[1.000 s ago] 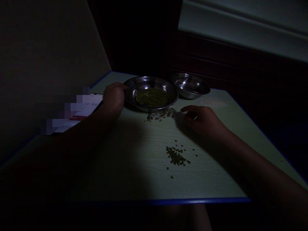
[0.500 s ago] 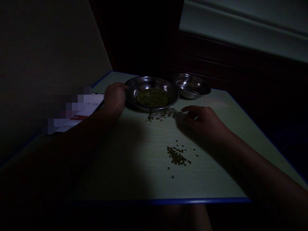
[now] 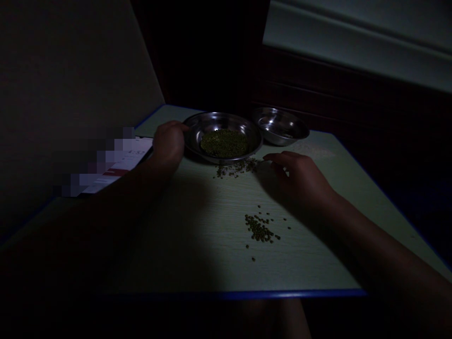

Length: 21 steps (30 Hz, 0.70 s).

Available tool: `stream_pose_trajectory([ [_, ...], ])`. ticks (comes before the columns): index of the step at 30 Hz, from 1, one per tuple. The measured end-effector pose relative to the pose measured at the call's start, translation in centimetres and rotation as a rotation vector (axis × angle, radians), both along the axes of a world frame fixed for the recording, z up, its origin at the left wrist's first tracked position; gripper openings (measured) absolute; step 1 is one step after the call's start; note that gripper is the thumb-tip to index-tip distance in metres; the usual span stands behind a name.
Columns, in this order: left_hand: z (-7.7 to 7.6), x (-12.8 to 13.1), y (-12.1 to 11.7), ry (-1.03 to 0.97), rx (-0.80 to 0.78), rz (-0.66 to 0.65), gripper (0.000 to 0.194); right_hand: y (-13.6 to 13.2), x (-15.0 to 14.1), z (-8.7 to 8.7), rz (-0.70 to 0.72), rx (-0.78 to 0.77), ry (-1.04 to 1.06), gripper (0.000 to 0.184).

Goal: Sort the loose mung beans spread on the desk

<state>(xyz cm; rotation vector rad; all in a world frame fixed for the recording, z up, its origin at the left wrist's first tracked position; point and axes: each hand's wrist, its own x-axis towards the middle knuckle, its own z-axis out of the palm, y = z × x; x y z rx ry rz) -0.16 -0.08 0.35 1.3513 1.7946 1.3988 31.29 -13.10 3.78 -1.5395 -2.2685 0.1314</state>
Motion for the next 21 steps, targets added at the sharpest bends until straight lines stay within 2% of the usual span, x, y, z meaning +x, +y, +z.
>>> stream_pose_trajectory([
  [10, -1.2, -0.9, 0.9, -0.009, 0.048, 0.019, 0.014, 0.2, -0.4, 0.2, 0.069, 0.027, -0.091, 0.055],
  [16, -1.0, -0.8, 0.8, 0.02, 0.046, -0.02, 0.012, 0.2, -0.2, 0.3, 0.115, 0.018, -0.103, 0.057],
  [21, -0.8, -0.6, 0.5, -0.02, 0.013, 0.004, 0.011, 0.0, 0.2, 0.7, 0.148, 0.002, -0.104, 0.058],
])
